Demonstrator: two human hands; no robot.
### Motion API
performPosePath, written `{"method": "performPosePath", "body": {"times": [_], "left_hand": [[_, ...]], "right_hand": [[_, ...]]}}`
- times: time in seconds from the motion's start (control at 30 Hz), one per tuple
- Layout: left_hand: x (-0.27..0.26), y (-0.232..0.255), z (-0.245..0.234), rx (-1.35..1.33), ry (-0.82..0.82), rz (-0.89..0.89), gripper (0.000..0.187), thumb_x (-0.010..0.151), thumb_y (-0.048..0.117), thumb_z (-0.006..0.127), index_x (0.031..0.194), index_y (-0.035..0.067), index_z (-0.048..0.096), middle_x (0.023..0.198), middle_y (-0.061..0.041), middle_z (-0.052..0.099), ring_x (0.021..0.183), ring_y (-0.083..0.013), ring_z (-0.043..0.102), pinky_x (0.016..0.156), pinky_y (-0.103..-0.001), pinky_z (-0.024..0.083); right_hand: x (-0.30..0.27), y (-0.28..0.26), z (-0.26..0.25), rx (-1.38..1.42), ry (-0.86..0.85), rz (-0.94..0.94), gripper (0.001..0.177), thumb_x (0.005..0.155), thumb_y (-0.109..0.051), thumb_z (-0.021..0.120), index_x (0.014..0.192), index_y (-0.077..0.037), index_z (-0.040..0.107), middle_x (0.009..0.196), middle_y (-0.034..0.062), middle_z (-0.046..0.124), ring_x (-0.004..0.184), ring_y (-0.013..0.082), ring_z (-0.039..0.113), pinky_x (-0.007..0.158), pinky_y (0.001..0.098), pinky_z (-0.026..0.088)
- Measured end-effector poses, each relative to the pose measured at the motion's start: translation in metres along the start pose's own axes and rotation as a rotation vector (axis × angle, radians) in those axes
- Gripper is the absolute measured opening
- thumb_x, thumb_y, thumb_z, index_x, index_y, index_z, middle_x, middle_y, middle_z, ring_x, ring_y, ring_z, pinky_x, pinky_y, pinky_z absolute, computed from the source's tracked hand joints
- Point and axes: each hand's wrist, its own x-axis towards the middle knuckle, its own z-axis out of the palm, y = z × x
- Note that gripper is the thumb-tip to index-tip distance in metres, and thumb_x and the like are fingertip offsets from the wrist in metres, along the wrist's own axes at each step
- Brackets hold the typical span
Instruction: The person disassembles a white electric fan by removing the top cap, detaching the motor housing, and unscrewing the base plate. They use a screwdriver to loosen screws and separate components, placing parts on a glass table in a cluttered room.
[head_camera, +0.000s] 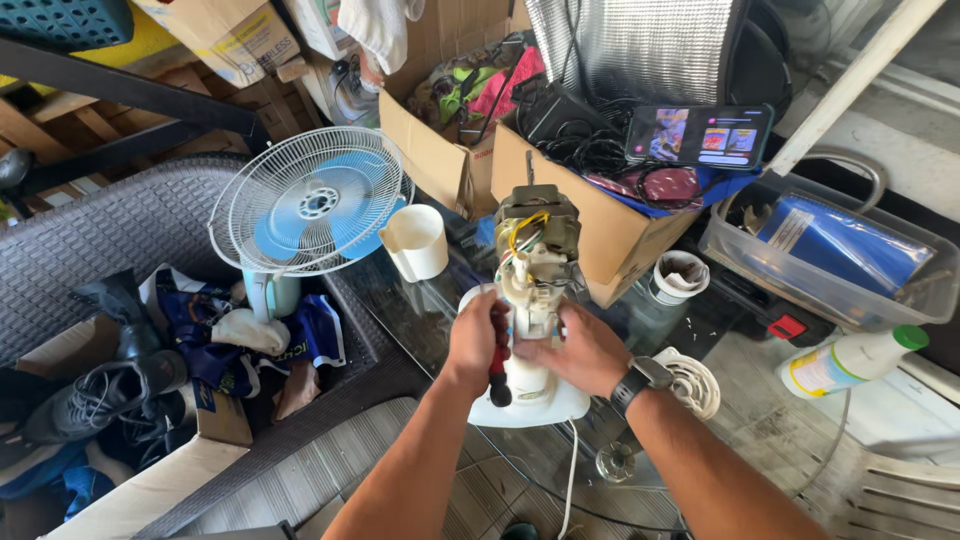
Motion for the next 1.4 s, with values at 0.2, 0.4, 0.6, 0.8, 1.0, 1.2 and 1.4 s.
{"method": "performPosePath", "body": {"times": [0.2,0.4,0.6,0.8,1.0,1.2,1.4], "left_hand": [[-0.032,-0.058,-0.048,0.29,0.024,0.028,0.042,0.098,0.035,0.05,0.079,-0.001,0.06,0.053,-0.007,0.047,0.039,-0.0181,0.044,0.038,-0.036,0.036],[-0.07,-0.157,-0.015,0.304,-0.282,-0.167,0.046,0.101,0.042,0.046,0.094,0.008,0.076,0.064,-0.004,0.058,0.049,-0.0133,0.049,0.044,-0.032,0.04],[-0.06,-0.178,0.038,0.257,-0.315,-0.272,0.047,0.103,0.042,0.045,0.091,0.002,0.067,0.062,-0.009,0.057,0.046,-0.0198,0.05,0.043,-0.035,0.041],[-0.064,-0.176,0.061,0.236,-0.268,-0.412,0.044,0.104,0.042,0.046,0.096,0.005,0.069,0.07,-0.008,0.063,0.054,-0.0188,0.055,0.05,-0.034,0.046],[-0.056,-0.209,0.073,0.337,-0.098,-0.385,0.038,0.1,0.038,0.049,0.1,0.004,0.068,0.086,-0.008,0.068,0.071,-0.0209,0.065,0.062,-0.035,0.054],[-0.038,-0.23,0.099,0.281,-0.015,-0.268,0.04,0.102,0.036,0.049,0.1,0.002,0.069,0.087,-0.009,0.07,0.075,-0.021,0.065,0.069,-0.035,0.053],[-0.015,-0.232,0.117,0.082,-0.005,-0.303,0.035,0.105,0.036,0.049,0.103,0.004,0.063,0.087,-0.005,0.066,0.074,-0.0171,0.065,0.068,-0.034,0.052]], "right_hand": [[-0.071,0.009,-0.012,-0.11,0.03,0.479,0.032,0.085,-0.038,0.072,0.108,-0.015,0.072,0.087,0.0069,0.077,0.076,0.0232,0.075,0.068,0.0364,0.057],[-0.135,0.011,0.02,-0.015,-0.011,0.067,0.031,0.077,-0.021,0.076,0.105,-0.009,0.071,0.098,0.0112,0.076,0.09,0.0331,0.072,0.073,0.0411,0.057],[-0.147,0.053,0.019,-0.279,-0.171,0.533,0.027,0.082,-0.025,0.074,0.107,-0.02,0.077,0.094,0.008,0.071,0.09,0.0314,0.071,0.075,0.0439,0.054],[-0.154,0.081,0.008,-0.195,-0.228,0.517,0.027,0.077,-0.024,0.074,0.103,-0.018,0.079,0.088,0.0065,0.069,0.085,0.0299,0.07,0.072,0.0425,0.054],[-0.164,0.105,0.01,-0.185,-0.331,0.494,0.018,0.078,-0.024,0.074,0.091,-0.013,0.077,0.091,0.0055,0.068,0.088,0.0308,0.068,0.075,0.0435,0.054],[-0.173,0.157,0.007,-0.137,-0.211,0.252,0.017,0.082,-0.018,0.067,0.097,-0.012,0.069,0.093,0.0076,0.07,0.09,0.0338,0.067,0.075,0.0449,0.054],[-0.141,0.247,-0.028,-0.073,-0.029,0.404,0.022,0.094,-0.024,0.063,0.109,-0.008,0.065,0.096,0.0151,0.072,0.086,0.0338,0.072,0.073,0.0451,0.056]]}}
